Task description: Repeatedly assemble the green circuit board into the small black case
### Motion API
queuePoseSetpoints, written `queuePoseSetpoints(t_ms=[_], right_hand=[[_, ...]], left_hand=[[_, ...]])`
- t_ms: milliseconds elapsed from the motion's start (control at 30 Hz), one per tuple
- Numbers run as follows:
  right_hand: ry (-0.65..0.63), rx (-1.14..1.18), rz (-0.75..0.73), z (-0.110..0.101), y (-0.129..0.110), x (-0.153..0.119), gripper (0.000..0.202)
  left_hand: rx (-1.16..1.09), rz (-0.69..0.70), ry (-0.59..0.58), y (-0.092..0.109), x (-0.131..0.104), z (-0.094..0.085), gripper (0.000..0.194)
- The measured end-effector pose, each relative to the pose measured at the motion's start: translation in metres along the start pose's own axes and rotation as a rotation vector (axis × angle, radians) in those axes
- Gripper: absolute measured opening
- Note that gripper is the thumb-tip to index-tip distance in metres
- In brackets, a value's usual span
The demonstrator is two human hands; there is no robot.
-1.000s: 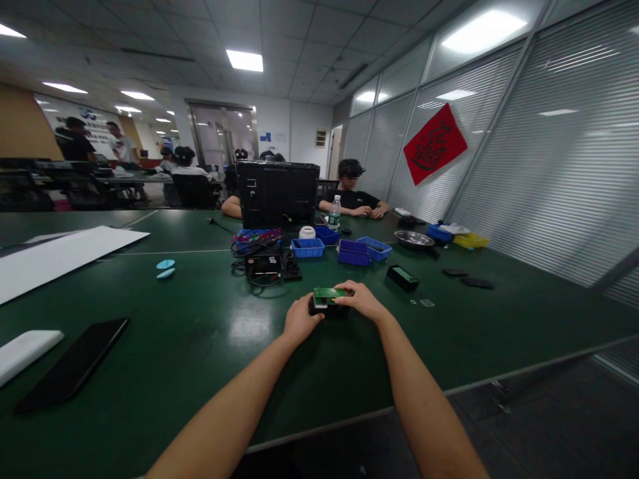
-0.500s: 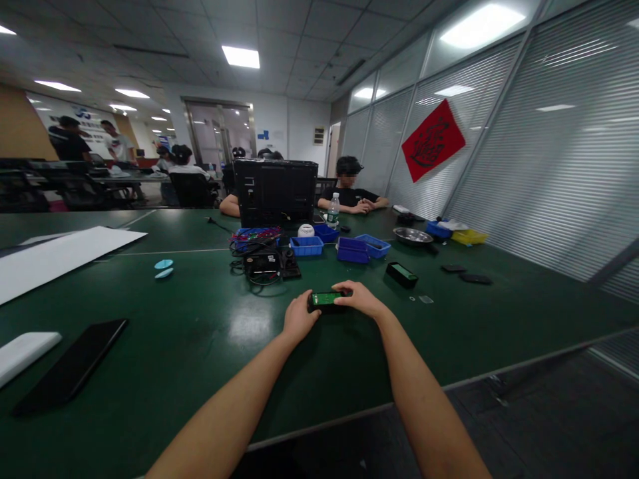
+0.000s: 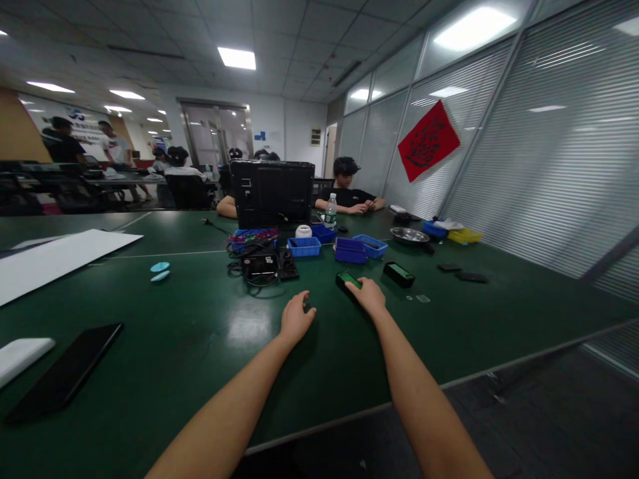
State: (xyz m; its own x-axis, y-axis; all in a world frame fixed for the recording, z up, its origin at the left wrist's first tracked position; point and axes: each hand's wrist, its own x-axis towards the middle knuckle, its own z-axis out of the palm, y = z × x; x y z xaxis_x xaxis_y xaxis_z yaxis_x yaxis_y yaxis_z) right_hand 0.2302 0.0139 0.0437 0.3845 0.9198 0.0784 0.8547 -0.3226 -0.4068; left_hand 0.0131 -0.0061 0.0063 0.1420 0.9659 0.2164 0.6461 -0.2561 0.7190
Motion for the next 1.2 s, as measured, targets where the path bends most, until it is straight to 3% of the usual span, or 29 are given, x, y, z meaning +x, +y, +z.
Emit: queuePoseSetpoints(t_ms=[167, 367, 467, 633, 833, 1033, 1200], right_hand=[[-0.016, -0.06, 0.069, 0.001, 0.007, 0.006, 0.056], [0.113, 0.043, -0.119, 0.013, -0.004, -0.002, 0.032], [0.119, 0.063, -0.2, 0.02, -0.015, -0.01, 0.028], [0.076, -0.023, -0.287, 0.029, -0.029, -0.022, 0.033], [0.111, -0.108, -0.303, 0.029, -0.036, -0.03, 0.046], [0.229, -0.247, -0.555, 0.038, -0.062, -0.059, 0.04], [0.187, -0.177, -0.708, 0.039, -0.078, -0.076, 0.037]], left_hand=[[0.014, 0.006, -0.013, 0.001, -0.001, -0.001, 0.045], [0.011, 0.031, -0.006, 0.002, -0.001, -0.002, 0.043], [0.016, 0.028, -0.005, 0.003, -0.001, -0.002, 0.042], [0.022, 0.057, 0.013, 0.0, 0.0, 0.0, 0.041], [0.023, 0.069, 0.016, -0.003, 0.001, 0.002, 0.04], [0.005, 0.035, 0.018, -0.001, 0.001, 0.001, 0.043], [-0.087, -0.003, 0.07, -0.007, 0.006, 0.002, 0.048]])
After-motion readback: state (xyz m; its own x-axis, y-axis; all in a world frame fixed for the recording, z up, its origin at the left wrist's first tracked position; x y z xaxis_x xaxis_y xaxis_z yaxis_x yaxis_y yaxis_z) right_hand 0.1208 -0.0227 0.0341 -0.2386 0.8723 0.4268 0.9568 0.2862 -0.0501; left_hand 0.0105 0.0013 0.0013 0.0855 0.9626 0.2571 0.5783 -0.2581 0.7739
